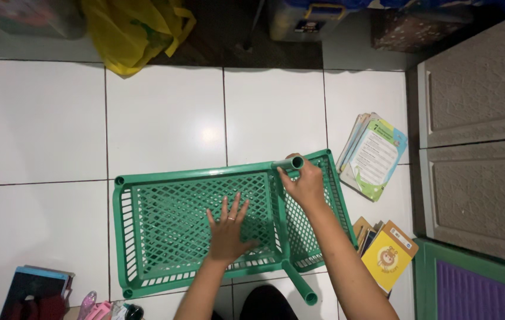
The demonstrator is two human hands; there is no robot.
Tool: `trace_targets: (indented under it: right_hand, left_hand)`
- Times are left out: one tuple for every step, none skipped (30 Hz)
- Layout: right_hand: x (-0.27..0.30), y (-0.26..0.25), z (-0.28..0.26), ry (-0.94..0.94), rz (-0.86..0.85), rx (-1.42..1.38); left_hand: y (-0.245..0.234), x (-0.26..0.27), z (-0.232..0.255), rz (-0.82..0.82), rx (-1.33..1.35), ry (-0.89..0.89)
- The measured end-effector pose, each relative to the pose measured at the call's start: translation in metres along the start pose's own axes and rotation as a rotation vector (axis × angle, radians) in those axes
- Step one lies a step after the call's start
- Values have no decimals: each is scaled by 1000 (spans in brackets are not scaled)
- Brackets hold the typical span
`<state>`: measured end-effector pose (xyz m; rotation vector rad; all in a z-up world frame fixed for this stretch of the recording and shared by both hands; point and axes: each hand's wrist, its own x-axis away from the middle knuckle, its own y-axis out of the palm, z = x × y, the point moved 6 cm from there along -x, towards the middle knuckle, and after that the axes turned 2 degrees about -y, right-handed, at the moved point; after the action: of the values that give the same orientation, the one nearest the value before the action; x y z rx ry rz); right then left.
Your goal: The person assembles a green plastic storage basket by snapping together the frame and legs, then places several books and notebooks into the basket. The person sits on the floor during the task.
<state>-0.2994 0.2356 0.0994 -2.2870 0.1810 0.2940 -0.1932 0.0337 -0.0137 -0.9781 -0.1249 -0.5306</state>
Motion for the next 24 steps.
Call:
trace_targets:
  right_hand:
    - [0, 0, 2, 27, -7, -4]
    - [0, 1, 3, 54, -14, -7]
    - [-4, 2, 4, 69, -13, -10]
    - [-7, 3, 1, 27, 8, 2]
    - [-5, 3, -1, -7, 22, 16]
    - [0, 1, -2, -41, 35, 30]
    - [-1, 1, 3, -17, 5, 22]
    - [0, 1, 11, 7, -24, 15]
    - [2, 5, 20, 30, -60, -1]
    - [6, 7, 38, 146, -65, -245]
    - [17, 9, 60, 265, -80, -495]
    - [29, 14, 85, 385, -96, -745]
    - [43, 11, 115, 463, 4, -702]
    - [59, 13, 148, 557, 81, -692]
    - [75, 17, 182, 667, 157, -675]
    - [90, 27, 216, 785, 211, -666]
    - [106, 44, 245, 904, 230, -684]
    - [119, 63, 270, 1016, 238, -710]
    - [130, 85, 291, 1114, 238, -739]
    - [133, 109, 308, 1152, 211, -767]
    - [138, 130, 321, 1175, 187, -782]
    - [142, 147, 333, 1198, 162, -797]
    - [143, 153, 345, 1193, 57, -545]
    - [140, 159, 350, 1176, -51, -295]
  left_hand:
    - [0, -1, 0, -4, -6, -2]
    - [0, -1, 0, -8, -11, -4]
    - [-1, -5, -1, -36, -21, -19]
    - [-2, -6, -3, -64, -31, -34]
    - [1, -2, -2, -102, -37, -52]
    - [-1, 3, 0, -84, -36, -45]
    - [-4, 3, 1, -56, -38, -32]
    - [-8, 1, 4, -29, -40, -18]
    - [-9, -1, 4, -62, -34, -31]
    - [-10, -5, 4, -96, -28, -44]
    - [-9, -3, 2, -133, -22, -67]
    - [-9, -4, 0, -129, -15, -69]
    - [-8, -2, 1, -136, -6, -66]
    - [-5, -2, 1, -142, 3, -64]
    - [-1, -3, 0, -163, -3, -81]
    - [4, -4, -1, -183, -10, -98]
    - [7, -7, -3, -204, -21, -110]
    - [9, -8, -5, -209, -11, -105]
    - [11, -7, -7, -212, 1, -108]
    - [14, -9, -9, -215, 12, -110]
    - [15, -10, -10, -175, 19, -85]
    - [15, -13, -12, -135, 27, -61]
    - [18, -11, -10, -101, 41, -38]
    - [23, -8, -10, -127, 45, -42]
